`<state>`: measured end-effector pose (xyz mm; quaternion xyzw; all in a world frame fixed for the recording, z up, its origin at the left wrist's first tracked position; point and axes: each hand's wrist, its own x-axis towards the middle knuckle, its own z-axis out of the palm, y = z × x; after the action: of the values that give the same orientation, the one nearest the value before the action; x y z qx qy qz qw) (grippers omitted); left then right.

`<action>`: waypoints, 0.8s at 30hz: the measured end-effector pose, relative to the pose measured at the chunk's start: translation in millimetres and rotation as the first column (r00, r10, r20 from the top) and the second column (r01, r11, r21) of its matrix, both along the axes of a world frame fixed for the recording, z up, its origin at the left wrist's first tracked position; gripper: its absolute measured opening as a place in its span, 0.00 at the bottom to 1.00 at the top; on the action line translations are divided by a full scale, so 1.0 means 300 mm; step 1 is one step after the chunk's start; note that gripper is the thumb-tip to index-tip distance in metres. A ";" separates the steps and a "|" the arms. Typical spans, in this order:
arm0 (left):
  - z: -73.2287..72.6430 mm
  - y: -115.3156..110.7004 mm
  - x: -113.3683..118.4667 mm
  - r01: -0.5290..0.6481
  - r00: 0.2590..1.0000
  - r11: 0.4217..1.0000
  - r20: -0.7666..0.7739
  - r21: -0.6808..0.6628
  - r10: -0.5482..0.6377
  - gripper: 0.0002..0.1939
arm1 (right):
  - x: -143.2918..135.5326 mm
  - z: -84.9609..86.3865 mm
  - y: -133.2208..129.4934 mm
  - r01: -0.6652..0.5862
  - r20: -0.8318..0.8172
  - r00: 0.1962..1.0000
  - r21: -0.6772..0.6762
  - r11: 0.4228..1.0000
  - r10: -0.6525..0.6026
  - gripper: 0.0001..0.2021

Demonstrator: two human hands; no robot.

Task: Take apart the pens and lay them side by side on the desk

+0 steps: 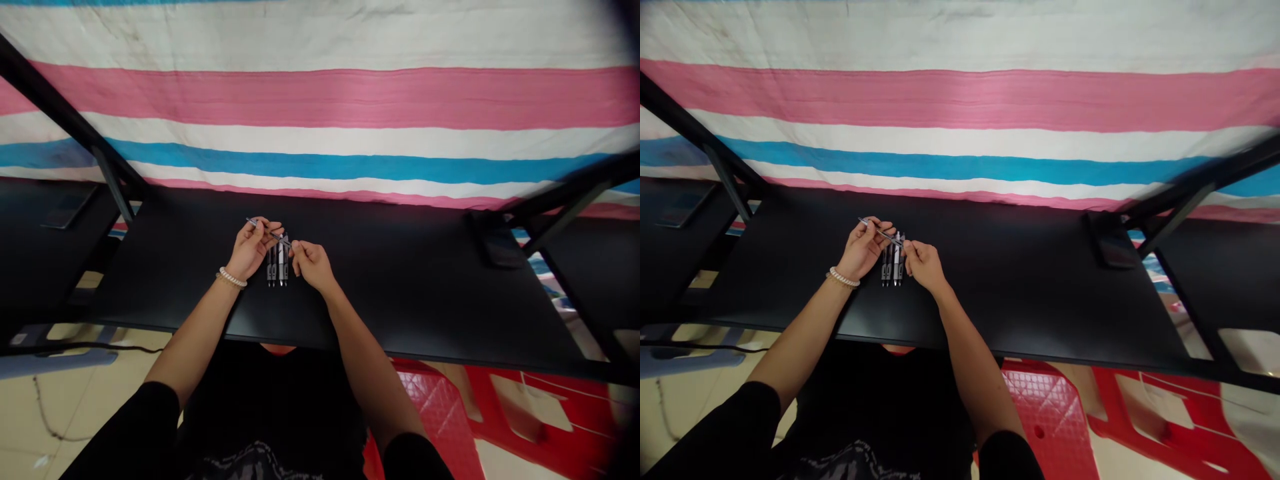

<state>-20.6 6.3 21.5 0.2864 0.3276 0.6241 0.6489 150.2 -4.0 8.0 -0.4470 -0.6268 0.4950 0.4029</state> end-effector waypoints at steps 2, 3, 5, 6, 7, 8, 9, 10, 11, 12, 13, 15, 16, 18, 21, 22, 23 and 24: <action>0.021 -0.003 -0.004 0.018 0.997 1.000 0.074 -0.021 -0.016 0.12 | -0.006 -0.004 0.001 -0.034 -0.060 0.998 -0.008 0.999 0.033 0.30; 0.033 -0.005 -0.010 0.030 0.991 0.999 0.131 -0.036 -0.025 0.11 | -0.008 -0.007 0.002 -0.031 -0.102 0.994 -0.009 0.999 0.030 0.30; 0.054 -0.008 -0.033 0.050 0.967 0.996 0.253 -0.077 -0.029 0.17 | -0.012 -0.011 0.007 0.014 -0.180 0.984 -0.013 1.000 -0.016 0.30; 0.063 -0.009 -0.049 0.050 0.955 0.994 0.296 -0.101 -0.018 0.23 | -0.012 -0.013 0.010 0.047 -0.204 0.978 -0.015 0.999 -0.049 0.30; 0.069 -0.010 -0.067 0.034 0.947 0.992 0.322 -0.125 0.008 0.27 | -0.011 -0.015 0.013 0.080 -0.216 0.973 -0.017 0.997 -0.081 0.30; 0.073 -0.010 -0.085 0.011 0.941 0.989 0.337 -0.147 0.040 0.29 | -0.010 -0.017 0.016 0.106 -0.220 0.970 -0.019 0.994 -0.108 0.30; 0.075 -0.011 -0.102 -0.010 0.937 0.987 0.344 -0.163 0.066 0.30 | -0.008 -0.018 0.018 0.127 -0.221 0.967 -0.020 0.992 -0.129 0.30; 0.075 -0.011 -0.117 -0.023 0.935 0.984 0.346 -0.175 0.083 0.29 | -0.008 -0.020 0.019 0.142 -0.223 0.964 -0.020 0.990 -0.143 0.30; 0.075 -0.011 -0.130 -0.031 0.934 0.983 0.345 -0.181 0.094 0.28 | -0.007 -0.021 0.020 0.150 -0.225 0.963 -0.018 0.989 -0.150 0.30; 0.075 -0.011 -0.140 -0.037 0.933 0.983 0.345 -0.181 0.099 0.27 | -0.007 -0.022 0.020 0.151 -0.226 0.962 -0.016 0.988 -0.151 0.30; 0.075 -0.010 -0.147 -0.044 0.933 0.983 0.346 -0.176 0.103 0.26 | -0.008 -0.023 0.020 0.153 -0.225 0.963 -0.013 0.988 -0.151 0.30; 0.078 -0.010 -0.156 -0.060 0.928 0.986 0.355 -0.158 0.114 0.27 | -0.009 -0.026 0.020 0.153 -0.219 0.964 -0.009 0.988 -0.152 0.29; 0.081 -0.011 -0.160 -0.068 0.925 0.986 0.361 -0.151 0.119 0.27 | -0.009 -0.027 0.020 0.156 -0.214 0.964 -0.009 0.988 -0.154 0.29; 0.088 -0.012 -0.167 -0.079 0.923 0.986 0.364 -0.149 0.129 0.27 | -0.009 -0.029 0.021 0.164 -0.202 0.966 -0.011 0.986 -0.163 0.29; 0.096 -0.014 -0.178 -0.083 0.921 0.985 0.365 -0.152 0.134 0.27 | -0.006 -0.033 0.021 0.160 -0.189 0.969 -0.004 0.987 -0.158 0.29; 0.097 -0.015 -0.182 -0.083 0.920 0.985 0.370 -0.148 0.133 0.27 | -0.005 -0.034 0.021 0.156 -0.189 0.970 0.002 0.988 -0.152 0.29; 0.098 -0.015 -0.185 -0.083 0.917 0.986 0.377 -0.143 0.132 0.27 | -0.004 -0.034 0.021 0.151 -0.188 0.971 0.007 0.989 -0.147 0.28; 0.098 -0.016 -0.188 -0.084 0.914 0.987 0.384 -0.139 0.132 0.26 | -0.003 -0.035 0.020 0.148 -0.185 0.972 0.011 0.989 -0.143 0.28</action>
<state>-77.1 1.5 50.9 0.0981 0.2432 0.6830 0.6818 149.2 2.1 -2.3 -0.4389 -0.5586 0.4955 0.4998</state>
